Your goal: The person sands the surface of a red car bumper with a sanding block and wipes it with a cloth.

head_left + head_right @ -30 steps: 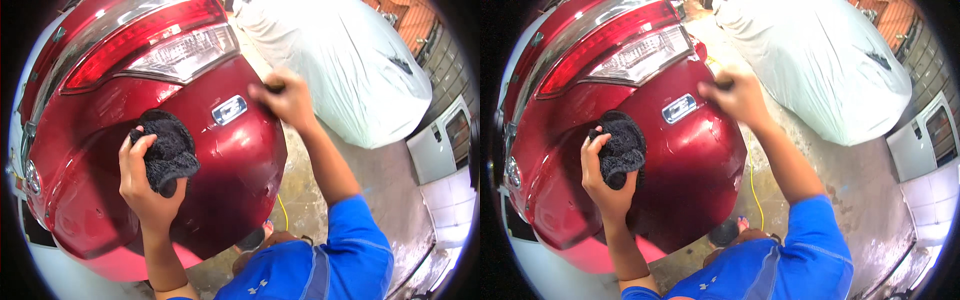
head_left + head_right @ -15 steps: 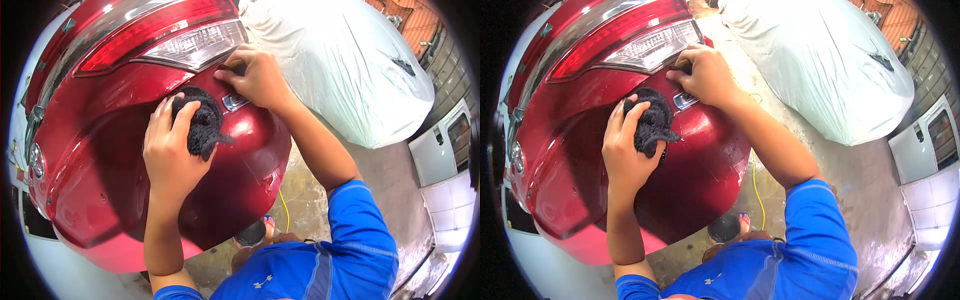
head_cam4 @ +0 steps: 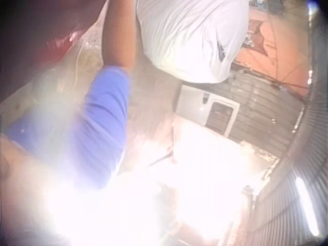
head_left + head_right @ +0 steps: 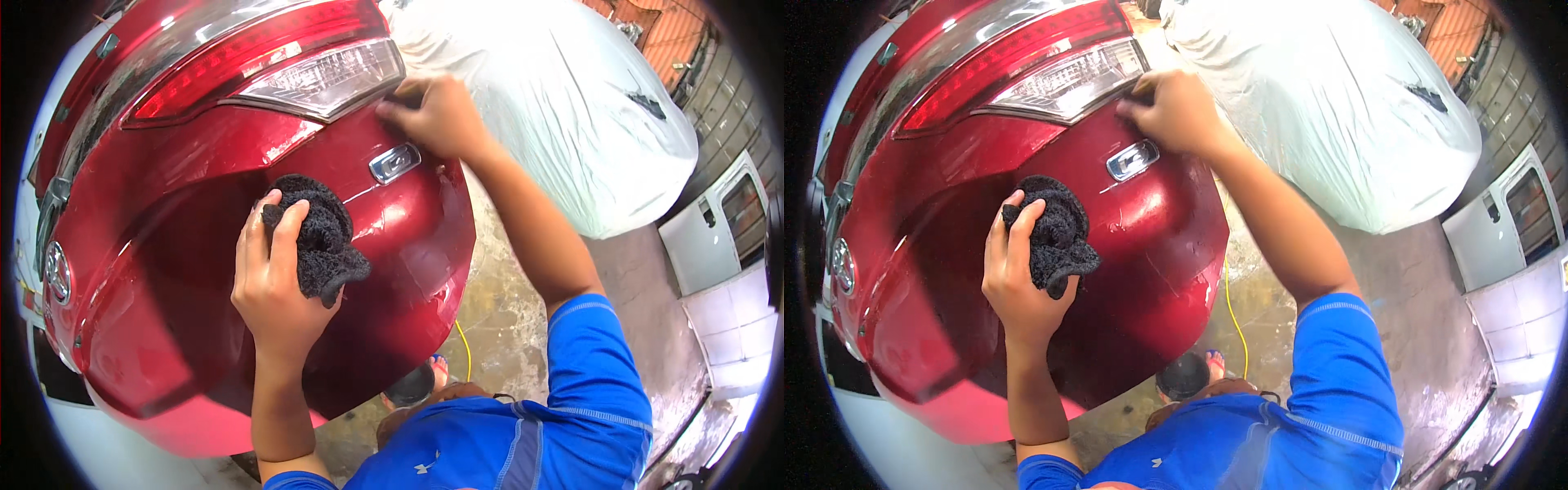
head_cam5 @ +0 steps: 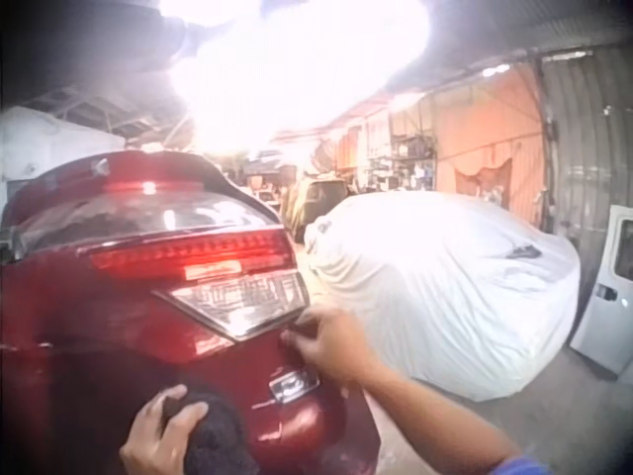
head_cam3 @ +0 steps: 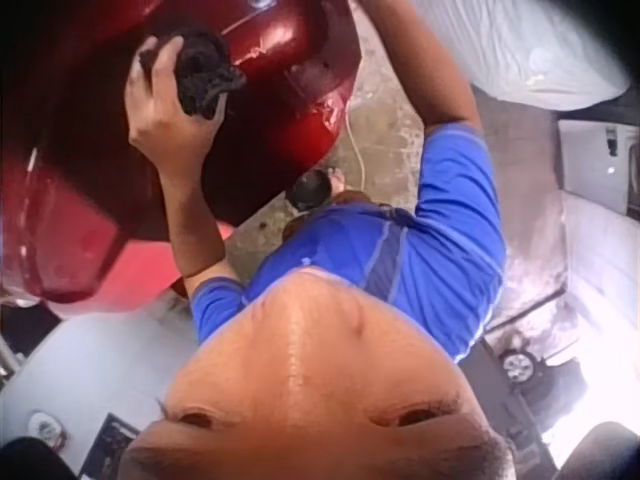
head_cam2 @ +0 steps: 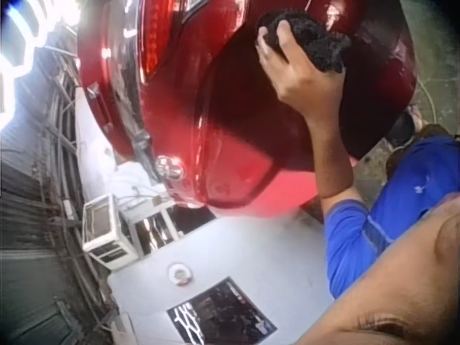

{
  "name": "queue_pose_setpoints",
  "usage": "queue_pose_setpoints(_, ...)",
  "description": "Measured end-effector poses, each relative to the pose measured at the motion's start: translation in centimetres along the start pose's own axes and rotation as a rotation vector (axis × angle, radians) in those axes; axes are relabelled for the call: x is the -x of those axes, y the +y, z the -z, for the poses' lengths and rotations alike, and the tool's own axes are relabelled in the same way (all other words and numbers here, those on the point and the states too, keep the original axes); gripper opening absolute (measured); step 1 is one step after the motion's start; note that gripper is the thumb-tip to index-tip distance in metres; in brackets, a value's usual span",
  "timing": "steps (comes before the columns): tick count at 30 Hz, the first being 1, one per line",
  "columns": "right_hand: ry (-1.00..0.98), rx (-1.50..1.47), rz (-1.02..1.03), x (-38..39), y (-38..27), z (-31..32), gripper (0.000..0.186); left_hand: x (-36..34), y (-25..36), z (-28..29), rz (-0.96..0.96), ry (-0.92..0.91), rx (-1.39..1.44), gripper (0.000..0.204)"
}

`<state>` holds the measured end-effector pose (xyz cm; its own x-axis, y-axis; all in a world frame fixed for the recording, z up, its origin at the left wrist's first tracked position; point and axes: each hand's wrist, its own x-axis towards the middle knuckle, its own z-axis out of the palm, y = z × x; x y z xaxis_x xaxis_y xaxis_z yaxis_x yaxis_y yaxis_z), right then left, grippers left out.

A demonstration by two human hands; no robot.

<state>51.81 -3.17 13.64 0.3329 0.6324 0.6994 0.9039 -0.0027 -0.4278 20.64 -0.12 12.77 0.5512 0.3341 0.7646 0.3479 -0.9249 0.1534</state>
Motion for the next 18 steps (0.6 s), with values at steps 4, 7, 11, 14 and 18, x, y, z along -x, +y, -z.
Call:
queue_pose_setpoints(4,0.011,0.088,-0.087,-0.9,2.3,0.6,0.039,-0.1,0.3,-0.4,0.004,0.017,0.008,0.069)
queue_pose_setpoints(7,0.015,-0.055,-0.031,-0.2,0.3,0.1,0.038,0.0,0.3,-0.3,0.000,0.013,0.009,0.068)
queue_pose_setpoints(11,0.000,0.024,-0.122,-0.9,1.1,0.2,0.035,-0.1,0.5,-0.4,0.008,0.035,0.010,0.068)
queue_pose_setpoints(14,-0.008,-0.007,-0.120,-0.7,-0.5,0.3,0.032,-0.2,0.5,-0.4,-0.001,0.040,0.002,0.068)
queue_pose_setpoints(18,0.030,0.014,-0.063,-0.3,-1.2,-0.3,0.030,-0.1,0.4,-0.5,-0.006,0.039,-0.013,0.068)
